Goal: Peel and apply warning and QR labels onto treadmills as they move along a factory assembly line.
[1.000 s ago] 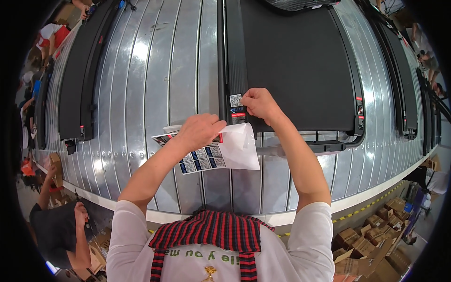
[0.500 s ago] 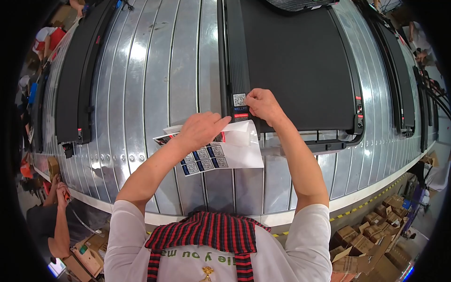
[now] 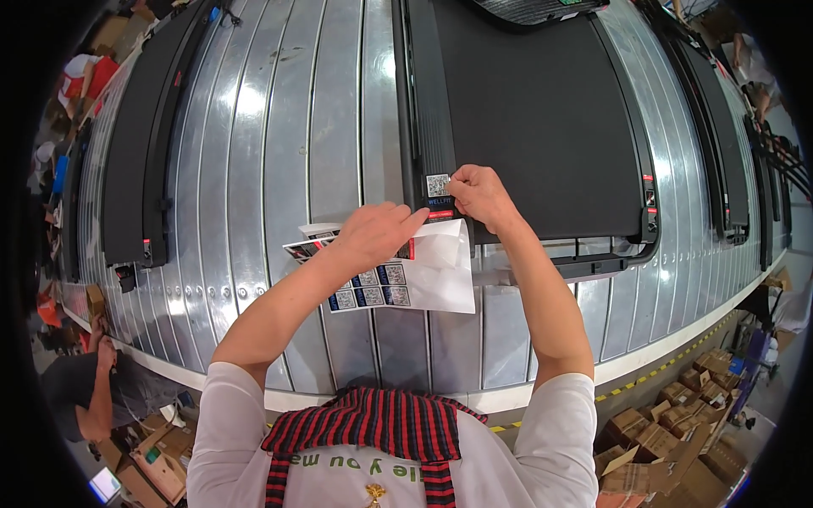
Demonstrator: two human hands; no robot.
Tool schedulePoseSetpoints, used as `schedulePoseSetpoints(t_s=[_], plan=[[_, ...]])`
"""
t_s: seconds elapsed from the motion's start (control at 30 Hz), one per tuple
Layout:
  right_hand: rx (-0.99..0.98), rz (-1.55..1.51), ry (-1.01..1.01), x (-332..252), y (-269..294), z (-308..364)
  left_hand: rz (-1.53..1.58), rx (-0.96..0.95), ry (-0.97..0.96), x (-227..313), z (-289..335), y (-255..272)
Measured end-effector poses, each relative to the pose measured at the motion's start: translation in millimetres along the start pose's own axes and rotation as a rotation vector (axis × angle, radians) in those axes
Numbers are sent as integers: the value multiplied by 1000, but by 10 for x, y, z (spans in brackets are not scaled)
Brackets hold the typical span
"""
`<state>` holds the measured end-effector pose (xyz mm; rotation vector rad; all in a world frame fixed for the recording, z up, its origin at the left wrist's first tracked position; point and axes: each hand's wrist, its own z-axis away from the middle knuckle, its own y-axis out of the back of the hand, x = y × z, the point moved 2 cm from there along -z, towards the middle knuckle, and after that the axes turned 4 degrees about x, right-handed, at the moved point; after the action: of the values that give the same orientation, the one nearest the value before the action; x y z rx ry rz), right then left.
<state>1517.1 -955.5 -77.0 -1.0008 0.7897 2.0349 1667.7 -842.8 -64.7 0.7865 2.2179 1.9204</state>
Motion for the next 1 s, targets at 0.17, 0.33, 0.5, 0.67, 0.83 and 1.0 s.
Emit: schedulePoseSetpoints(t_s=[0.17, 0.33, 0.5, 0.67, 0.83, 1.0], plan=[[24, 49, 33, 3, -18, -9, -5, -52, 24, -5, -53, -9], [96, 178, 104, -75, -73, 46, -14, -115, 51, 10, -54, -48], [499, 920, 492, -251, -152, 225, 45, -64, 68, -1, 29, 10], [334, 1006, 882, 22, -358, 416, 90, -50, 145, 55, 706, 334], [434, 1038, 899, 144, -480, 513, 158, 52, 228, 476, 1595, 1014], [513, 1146, 831, 36, -514, 284, 205, 164, 393, 855, 2028, 1245]])
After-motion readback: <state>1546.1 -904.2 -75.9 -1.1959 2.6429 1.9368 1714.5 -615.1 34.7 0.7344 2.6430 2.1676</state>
